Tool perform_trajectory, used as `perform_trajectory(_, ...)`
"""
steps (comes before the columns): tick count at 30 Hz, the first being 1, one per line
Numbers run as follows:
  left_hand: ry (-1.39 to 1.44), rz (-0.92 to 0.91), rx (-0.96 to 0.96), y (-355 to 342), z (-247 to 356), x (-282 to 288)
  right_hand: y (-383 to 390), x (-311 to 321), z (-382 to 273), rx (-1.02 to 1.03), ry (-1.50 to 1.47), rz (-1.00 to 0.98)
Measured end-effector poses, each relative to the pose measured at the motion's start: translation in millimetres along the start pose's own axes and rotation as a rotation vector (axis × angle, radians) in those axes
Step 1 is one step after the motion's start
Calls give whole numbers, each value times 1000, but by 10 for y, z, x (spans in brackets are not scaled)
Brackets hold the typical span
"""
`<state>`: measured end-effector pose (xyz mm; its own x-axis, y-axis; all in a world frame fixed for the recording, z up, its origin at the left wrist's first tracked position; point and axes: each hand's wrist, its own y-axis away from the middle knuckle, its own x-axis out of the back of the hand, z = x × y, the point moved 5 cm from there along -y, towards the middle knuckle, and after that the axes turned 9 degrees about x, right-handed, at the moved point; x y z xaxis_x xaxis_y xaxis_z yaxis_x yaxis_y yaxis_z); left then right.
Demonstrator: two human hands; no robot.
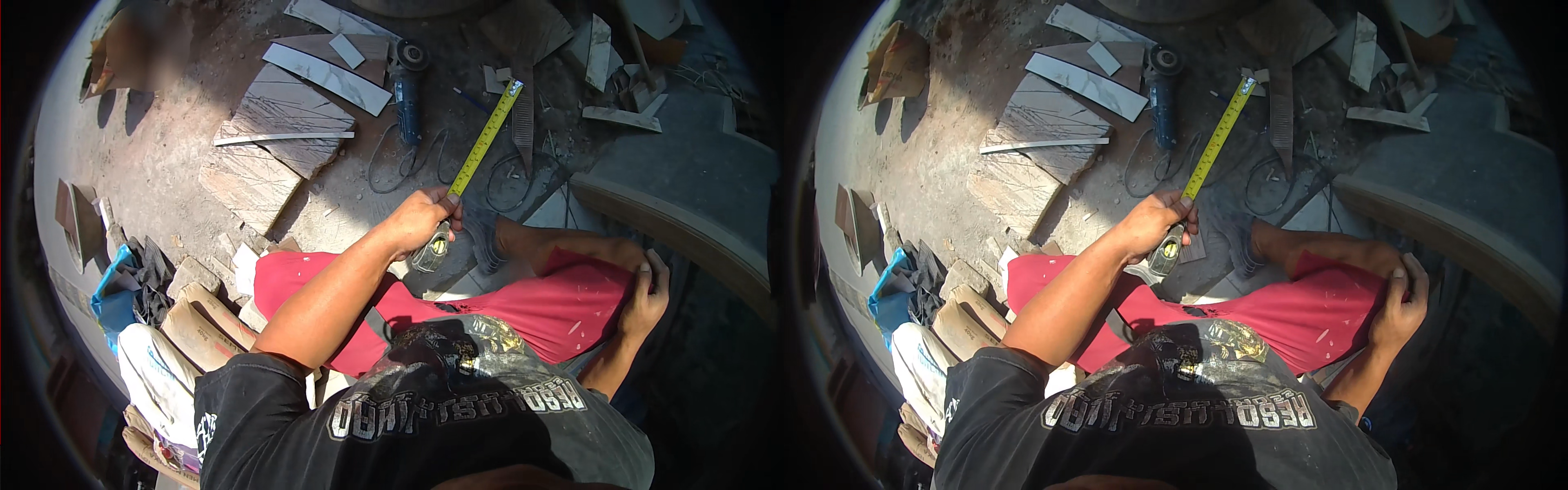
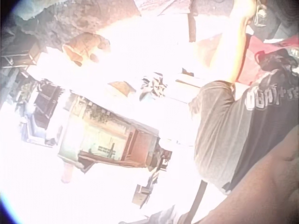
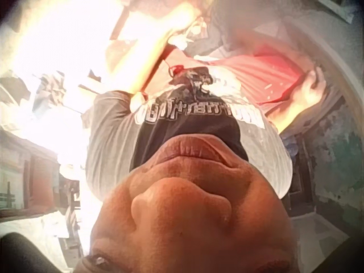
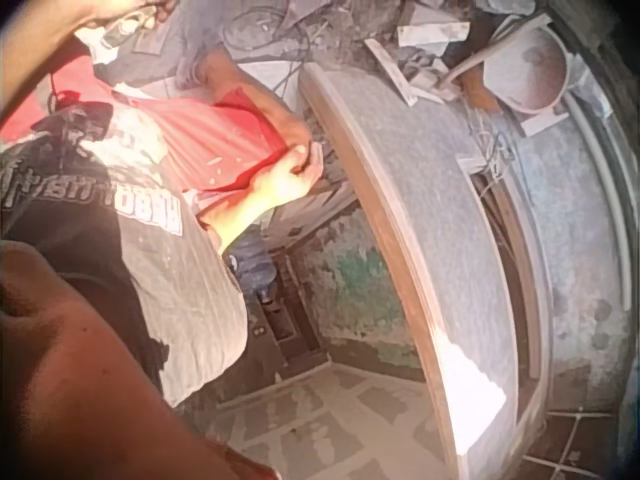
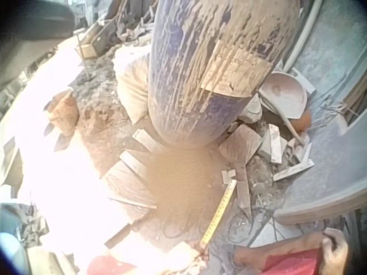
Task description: The person retrieves a measuring tape, measures tiles with another person, cuts a tile using an angle grinder, and measures tile pieces again with the measuring tape.
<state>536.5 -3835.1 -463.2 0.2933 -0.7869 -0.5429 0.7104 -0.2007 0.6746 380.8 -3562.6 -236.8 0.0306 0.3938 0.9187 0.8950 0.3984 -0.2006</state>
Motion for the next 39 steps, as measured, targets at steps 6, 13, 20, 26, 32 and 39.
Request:
perform_trajectory(6, -6, 53, 2, 80, 21, 22, -243, -64, 8, 44, -126, -168)
perform_trajectory(13, 191, 95, -139, 261, 21, 288, -1345, -1474, 771, -205, -910, -767)
perform_trajectory(20, 483, 600, -268, 1100, -331, 698, -1394, -4323, 115, -46, -677, -1273)
perform_trajectory(26, 787, 949, -429, 1764, -854, 320, -1130, -5609, -754, -139, -550, -1169)
perform_trajectory(32, 921, 1039, -433, 1776, -1104, -49, -1079, -6082, -852, -51, -438, -864)
perform_trajectory(39, 909, 1067, -365, 1656, -1175, -178, -1191, -5982, -363, -26, -461, -653)
